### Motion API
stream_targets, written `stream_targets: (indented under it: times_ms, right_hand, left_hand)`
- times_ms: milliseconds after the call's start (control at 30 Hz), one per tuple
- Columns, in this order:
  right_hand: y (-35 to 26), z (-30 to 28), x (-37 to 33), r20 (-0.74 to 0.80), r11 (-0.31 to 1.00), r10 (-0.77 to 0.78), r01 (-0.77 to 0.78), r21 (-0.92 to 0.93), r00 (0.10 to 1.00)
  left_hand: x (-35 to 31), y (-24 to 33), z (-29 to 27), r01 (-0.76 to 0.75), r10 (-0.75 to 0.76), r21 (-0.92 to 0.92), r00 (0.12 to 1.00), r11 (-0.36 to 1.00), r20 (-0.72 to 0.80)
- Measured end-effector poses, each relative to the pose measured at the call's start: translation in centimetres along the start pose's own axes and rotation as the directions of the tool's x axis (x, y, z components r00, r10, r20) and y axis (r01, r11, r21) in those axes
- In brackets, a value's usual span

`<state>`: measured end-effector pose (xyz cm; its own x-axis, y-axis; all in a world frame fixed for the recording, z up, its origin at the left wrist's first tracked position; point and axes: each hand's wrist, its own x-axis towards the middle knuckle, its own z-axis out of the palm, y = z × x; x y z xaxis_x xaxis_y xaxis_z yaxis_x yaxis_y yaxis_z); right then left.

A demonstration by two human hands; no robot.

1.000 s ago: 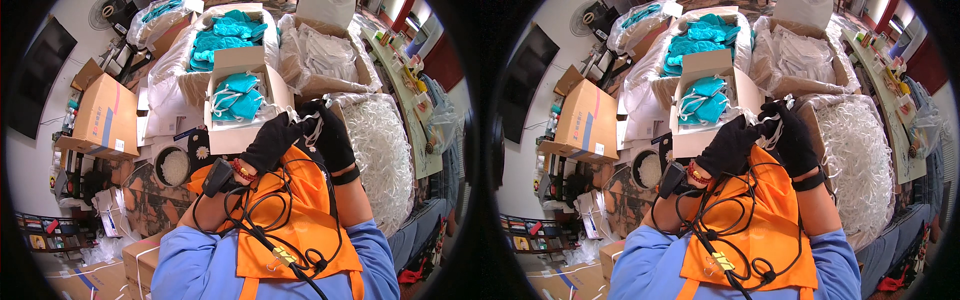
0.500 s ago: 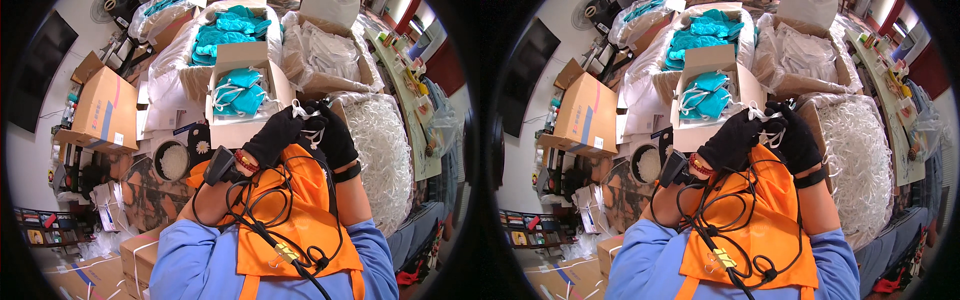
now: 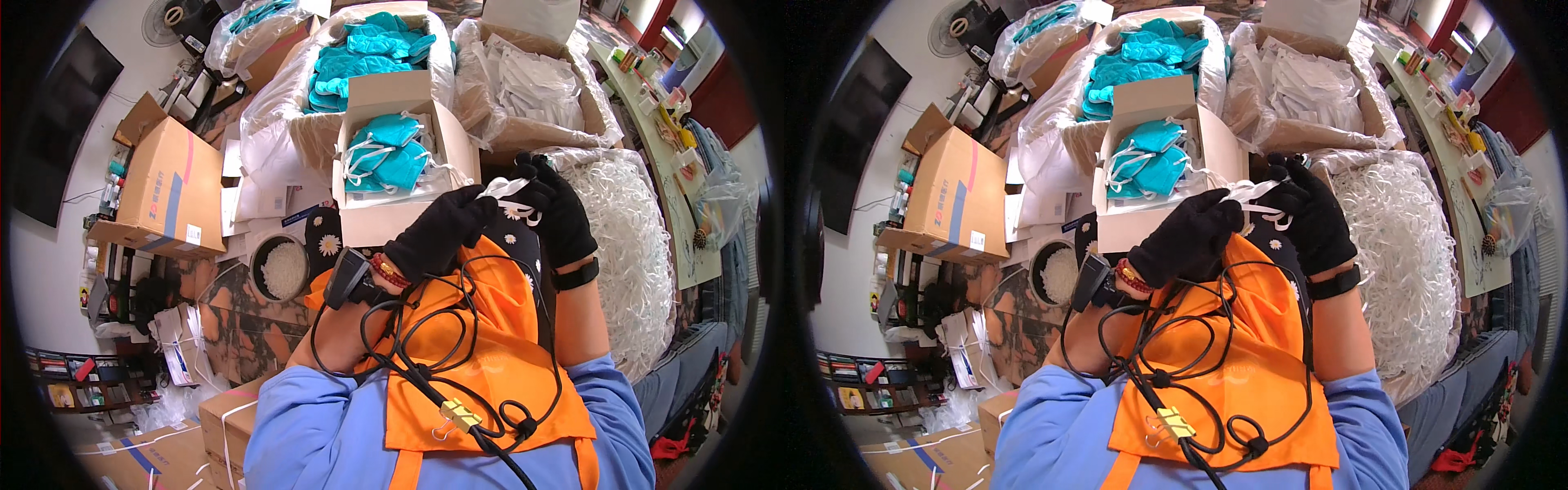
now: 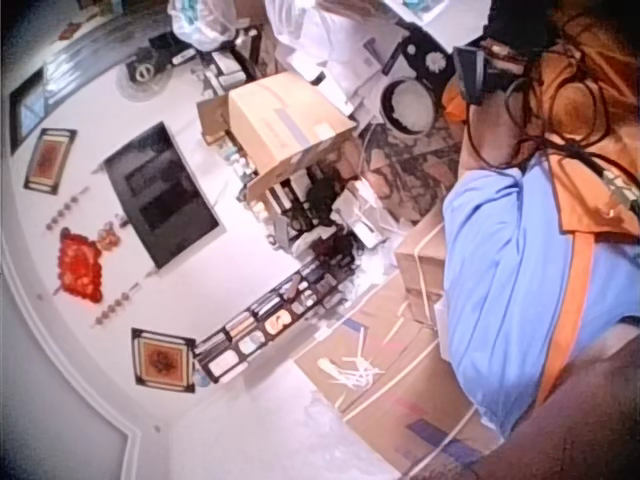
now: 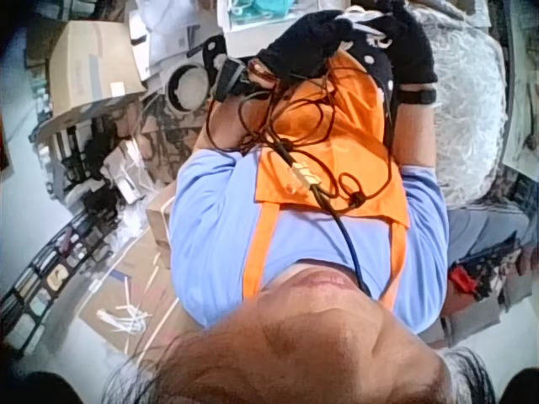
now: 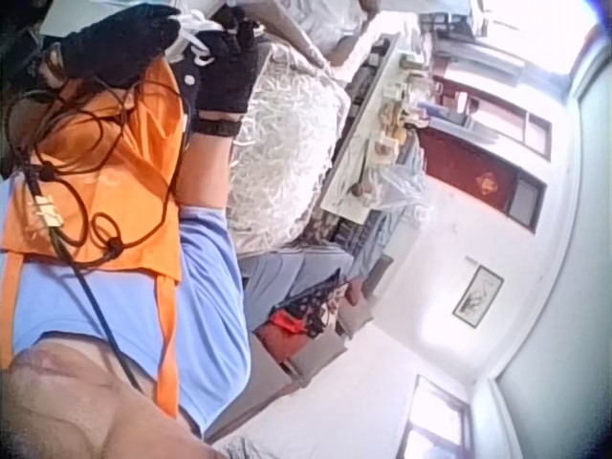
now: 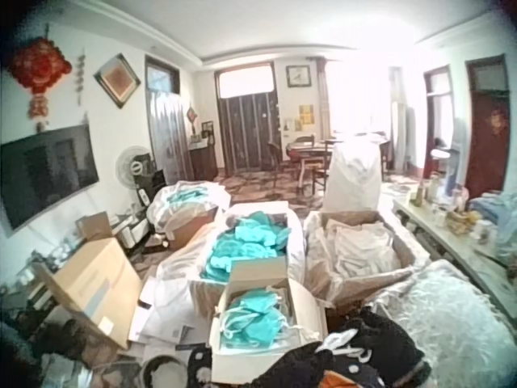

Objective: Packing individual face masks into a small cardboard box.

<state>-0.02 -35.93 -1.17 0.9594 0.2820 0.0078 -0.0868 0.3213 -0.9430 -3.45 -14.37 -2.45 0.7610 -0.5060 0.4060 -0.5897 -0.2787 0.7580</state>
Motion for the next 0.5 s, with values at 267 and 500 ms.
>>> stream_targets:
  times_ms: [267,500]
  right_hand:
    - [1.5,3.3,-0.6,0.017,0.934,-0.142,0.14,-0.329,0.99]
    - [1.8,4.6,0.2,-0.287,0.974,0.08,-0.014,0.225,0.954]
  left_hand:
    - [1.8,-0.5,3.4,0.377,-0.453,-0.278,0.837,0.883,-0.305]
    - [0.6,-0.3,3.6,0.056,-0.009,0.294,0.987,0.954,-0.158]
